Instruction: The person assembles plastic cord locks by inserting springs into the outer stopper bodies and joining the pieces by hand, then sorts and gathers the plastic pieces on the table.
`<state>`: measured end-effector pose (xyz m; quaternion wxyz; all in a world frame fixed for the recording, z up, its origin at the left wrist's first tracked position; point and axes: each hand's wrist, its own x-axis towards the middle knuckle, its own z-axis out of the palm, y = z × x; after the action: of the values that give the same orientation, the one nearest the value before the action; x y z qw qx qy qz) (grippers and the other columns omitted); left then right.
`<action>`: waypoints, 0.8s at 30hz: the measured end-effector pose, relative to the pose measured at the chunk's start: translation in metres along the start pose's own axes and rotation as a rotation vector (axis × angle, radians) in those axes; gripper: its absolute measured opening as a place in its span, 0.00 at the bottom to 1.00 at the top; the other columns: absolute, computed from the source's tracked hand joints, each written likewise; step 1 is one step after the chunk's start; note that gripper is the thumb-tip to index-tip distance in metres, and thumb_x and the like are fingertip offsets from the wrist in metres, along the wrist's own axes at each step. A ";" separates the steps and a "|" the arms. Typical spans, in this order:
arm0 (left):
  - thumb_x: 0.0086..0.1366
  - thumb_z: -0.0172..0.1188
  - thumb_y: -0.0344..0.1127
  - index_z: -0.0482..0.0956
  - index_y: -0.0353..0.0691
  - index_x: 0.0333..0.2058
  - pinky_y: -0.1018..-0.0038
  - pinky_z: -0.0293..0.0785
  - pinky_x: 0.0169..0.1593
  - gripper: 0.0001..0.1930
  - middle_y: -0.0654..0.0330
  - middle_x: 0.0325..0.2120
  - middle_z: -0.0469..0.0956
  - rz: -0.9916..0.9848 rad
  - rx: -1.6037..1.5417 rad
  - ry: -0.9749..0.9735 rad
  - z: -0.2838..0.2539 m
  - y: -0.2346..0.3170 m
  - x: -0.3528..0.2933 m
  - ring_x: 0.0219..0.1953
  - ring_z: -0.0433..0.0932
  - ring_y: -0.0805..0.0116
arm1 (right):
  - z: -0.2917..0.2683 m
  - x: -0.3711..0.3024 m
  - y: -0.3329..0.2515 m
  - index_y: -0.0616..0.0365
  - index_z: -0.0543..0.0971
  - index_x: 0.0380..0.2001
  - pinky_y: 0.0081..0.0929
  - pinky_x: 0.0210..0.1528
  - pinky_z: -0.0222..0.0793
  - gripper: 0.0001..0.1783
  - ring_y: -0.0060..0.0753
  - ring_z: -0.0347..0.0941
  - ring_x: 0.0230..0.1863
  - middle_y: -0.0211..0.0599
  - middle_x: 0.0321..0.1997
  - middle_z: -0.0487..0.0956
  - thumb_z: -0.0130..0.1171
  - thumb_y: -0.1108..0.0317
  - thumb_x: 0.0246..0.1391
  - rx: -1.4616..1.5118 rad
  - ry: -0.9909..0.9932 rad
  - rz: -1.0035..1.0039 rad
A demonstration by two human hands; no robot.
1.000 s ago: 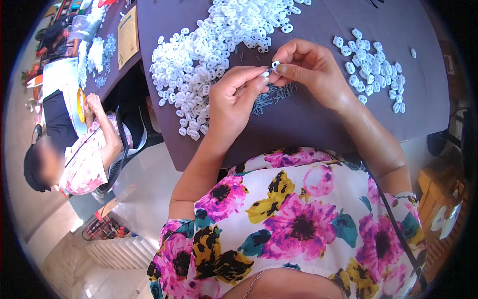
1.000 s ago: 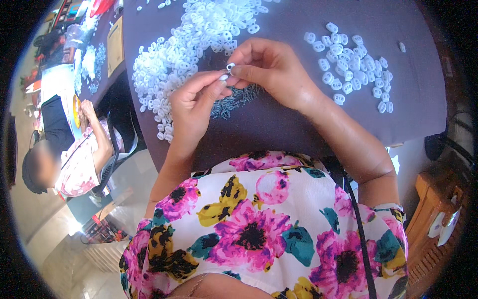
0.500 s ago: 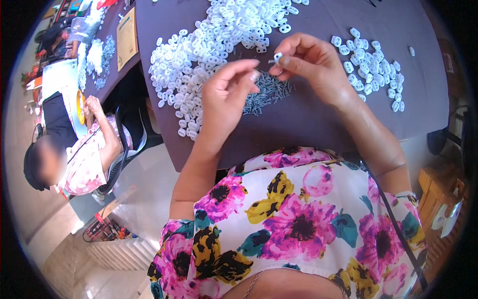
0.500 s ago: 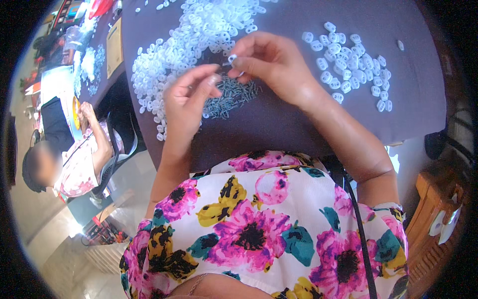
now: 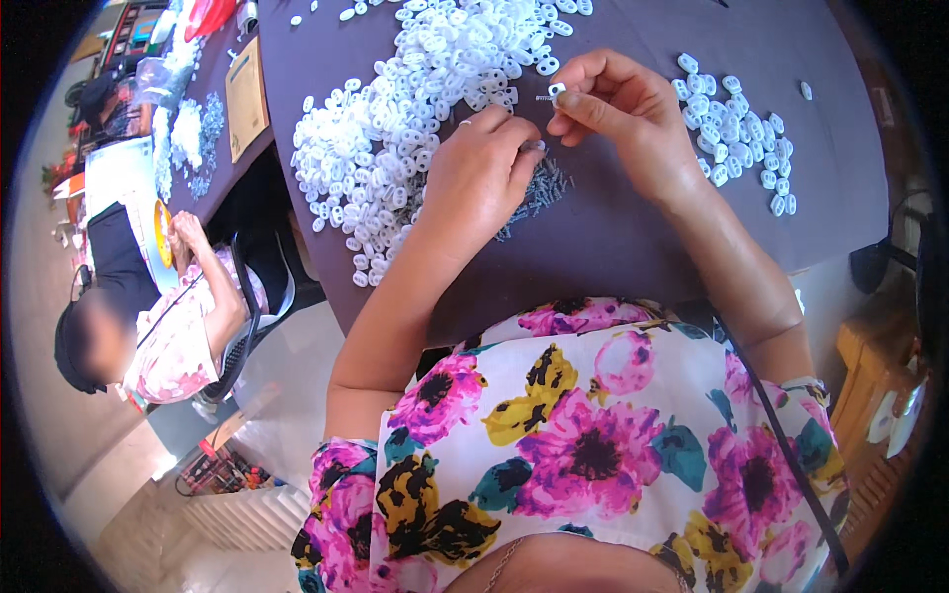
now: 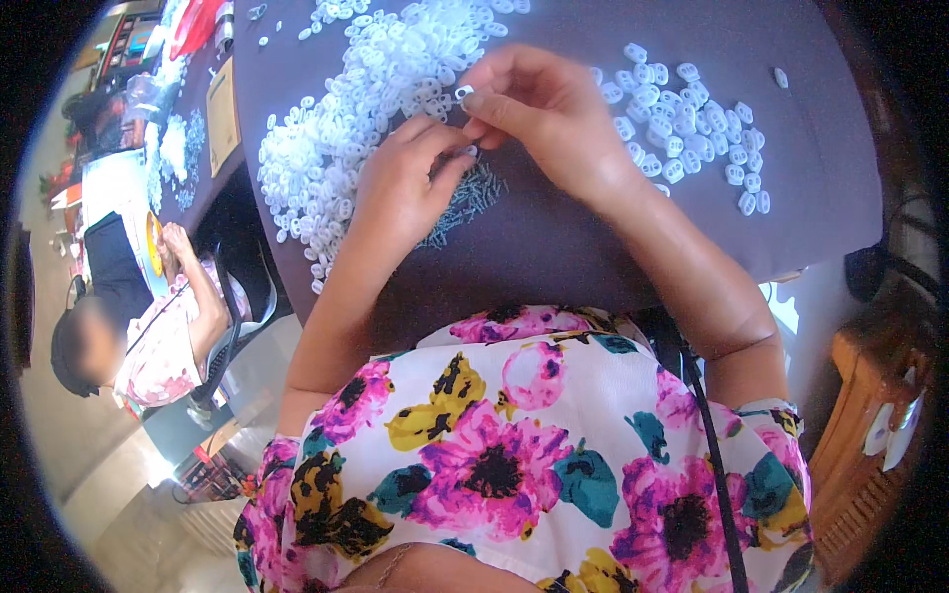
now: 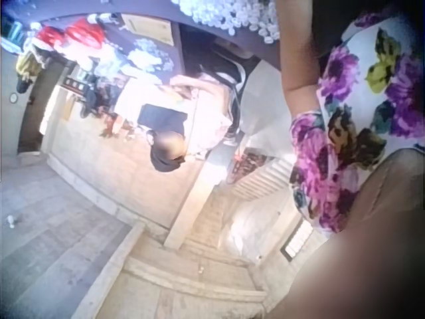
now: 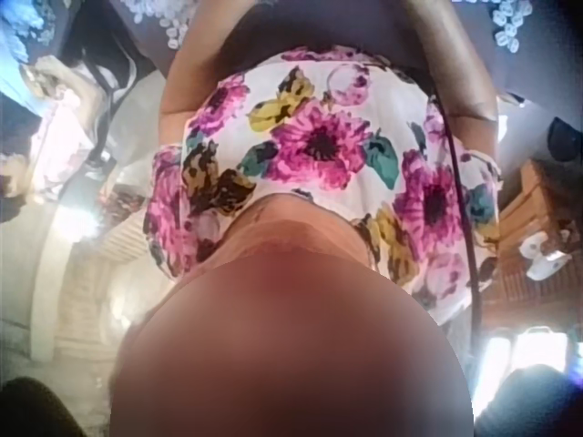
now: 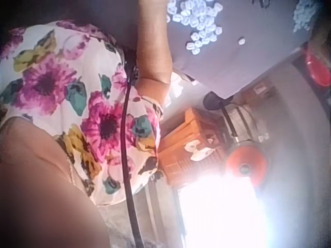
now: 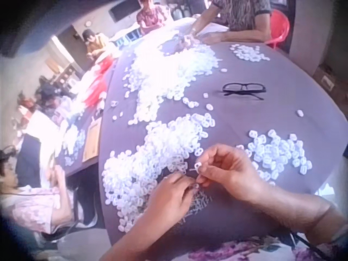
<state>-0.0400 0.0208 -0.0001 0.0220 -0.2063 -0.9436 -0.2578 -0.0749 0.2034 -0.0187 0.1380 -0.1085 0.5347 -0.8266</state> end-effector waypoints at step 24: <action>0.62 0.56 0.24 0.75 0.31 0.43 0.78 0.79 0.37 0.11 0.56 0.33 0.80 -0.408 -1.210 0.122 0.002 0.000 -0.021 0.31 0.81 0.71 | 0.009 -0.006 0.009 0.64 0.75 0.39 0.19 0.36 0.75 0.07 0.24 0.77 0.33 0.37 0.32 0.79 0.56 0.75 0.57 0.119 -0.158 0.158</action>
<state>-0.0209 0.0139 -0.0046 -0.0941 0.0166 -0.6487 -0.7550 -0.0657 0.1941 -0.0238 0.2507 -0.1227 0.4788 -0.8324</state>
